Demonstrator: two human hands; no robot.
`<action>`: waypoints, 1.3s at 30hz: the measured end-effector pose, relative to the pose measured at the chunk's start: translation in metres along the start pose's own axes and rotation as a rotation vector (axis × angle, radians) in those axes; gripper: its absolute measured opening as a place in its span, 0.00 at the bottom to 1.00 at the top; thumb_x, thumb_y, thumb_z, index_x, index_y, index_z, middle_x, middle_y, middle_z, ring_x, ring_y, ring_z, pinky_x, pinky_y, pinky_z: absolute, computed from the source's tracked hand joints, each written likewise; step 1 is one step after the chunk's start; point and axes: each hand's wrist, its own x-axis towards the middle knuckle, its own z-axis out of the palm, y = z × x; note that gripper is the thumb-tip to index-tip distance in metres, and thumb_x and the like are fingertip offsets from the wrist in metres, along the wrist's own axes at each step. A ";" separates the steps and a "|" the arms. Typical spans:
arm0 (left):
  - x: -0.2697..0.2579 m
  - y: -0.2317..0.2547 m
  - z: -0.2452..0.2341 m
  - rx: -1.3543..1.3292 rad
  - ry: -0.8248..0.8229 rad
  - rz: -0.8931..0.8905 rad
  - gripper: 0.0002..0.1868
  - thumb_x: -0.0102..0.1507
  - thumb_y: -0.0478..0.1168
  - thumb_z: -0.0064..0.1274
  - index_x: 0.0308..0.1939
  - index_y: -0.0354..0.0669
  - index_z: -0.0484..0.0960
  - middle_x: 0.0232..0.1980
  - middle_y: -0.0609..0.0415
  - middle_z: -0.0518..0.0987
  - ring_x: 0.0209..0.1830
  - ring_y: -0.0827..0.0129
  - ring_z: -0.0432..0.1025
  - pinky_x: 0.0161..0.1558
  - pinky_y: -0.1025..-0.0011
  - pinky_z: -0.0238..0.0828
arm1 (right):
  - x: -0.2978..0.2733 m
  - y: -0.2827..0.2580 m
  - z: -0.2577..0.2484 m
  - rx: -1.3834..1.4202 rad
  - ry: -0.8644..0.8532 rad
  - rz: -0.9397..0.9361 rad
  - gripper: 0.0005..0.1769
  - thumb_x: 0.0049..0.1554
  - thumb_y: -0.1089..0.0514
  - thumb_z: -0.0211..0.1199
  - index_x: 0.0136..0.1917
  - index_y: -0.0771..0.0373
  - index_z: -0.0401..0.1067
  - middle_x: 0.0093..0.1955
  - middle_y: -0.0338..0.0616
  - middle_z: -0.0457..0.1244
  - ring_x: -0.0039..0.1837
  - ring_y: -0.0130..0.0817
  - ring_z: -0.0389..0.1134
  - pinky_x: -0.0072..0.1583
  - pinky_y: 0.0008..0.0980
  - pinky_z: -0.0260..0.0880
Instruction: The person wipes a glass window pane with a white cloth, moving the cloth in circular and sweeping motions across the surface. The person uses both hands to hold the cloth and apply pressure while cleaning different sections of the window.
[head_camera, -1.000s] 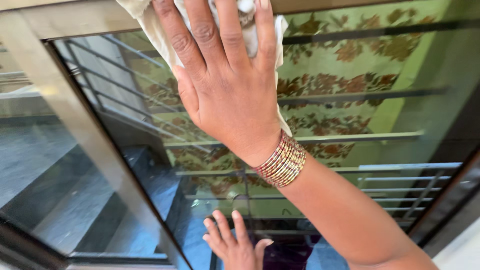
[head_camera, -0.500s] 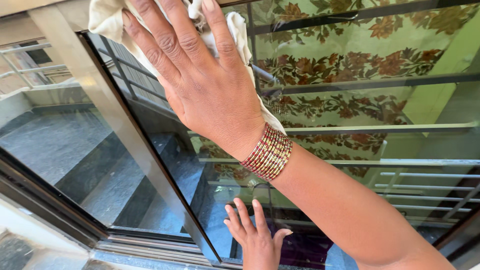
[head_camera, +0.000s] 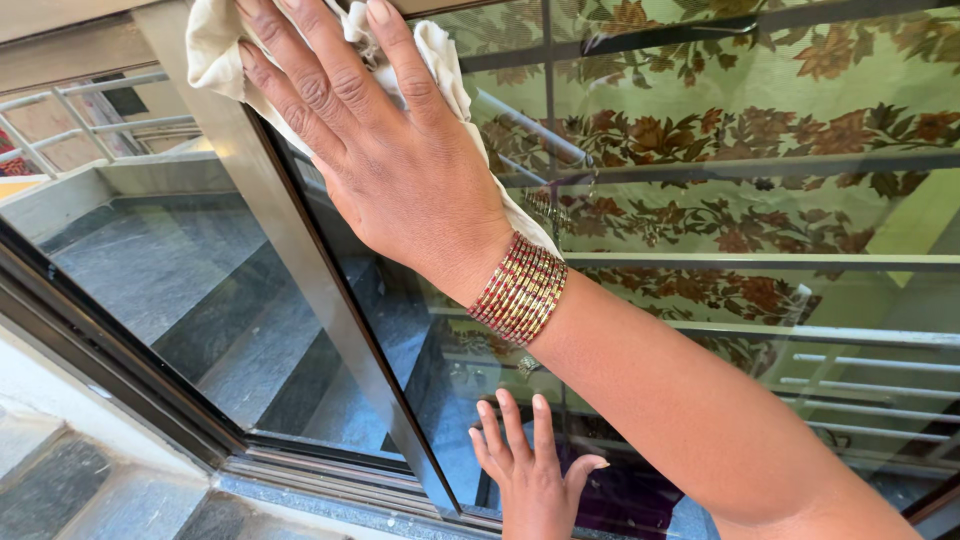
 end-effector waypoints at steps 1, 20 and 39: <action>0.002 -0.001 -0.001 0.002 0.016 0.005 0.58 0.54 0.70 0.59 0.76 0.44 0.51 0.78 0.30 0.40 0.77 0.29 0.32 0.64 0.26 0.31 | 0.001 -0.001 0.002 -0.016 0.010 -0.008 0.33 0.73 0.55 0.44 0.88 0.64 0.45 0.89 0.49 0.35 0.88 0.44 0.31 0.85 0.56 0.26; 0.003 -0.005 -0.017 -0.022 0.005 0.036 0.52 0.55 0.64 0.65 0.73 0.43 0.61 0.78 0.34 0.48 0.78 0.32 0.36 0.67 0.29 0.32 | -0.040 -0.050 0.033 -0.229 -0.022 -0.086 0.38 0.76 0.36 0.51 0.88 0.58 0.48 0.88 0.50 0.40 0.89 0.46 0.35 0.86 0.53 0.31; 0.009 -0.032 -0.092 -0.547 0.527 -0.048 0.33 0.70 0.36 0.44 0.76 0.32 0.50 0.82 0.32 0.46 0.84 0.42 0.47 0.82 0.49 0.43 | -0.103 -0.090 0.045 -0.274 -0.091 -0.191 0.44 0.66 0.33 0.53 0.86 0.53 0.51 0.87 0.43 0.43 0.86 0.44 0.38 0.82 0.50 0.32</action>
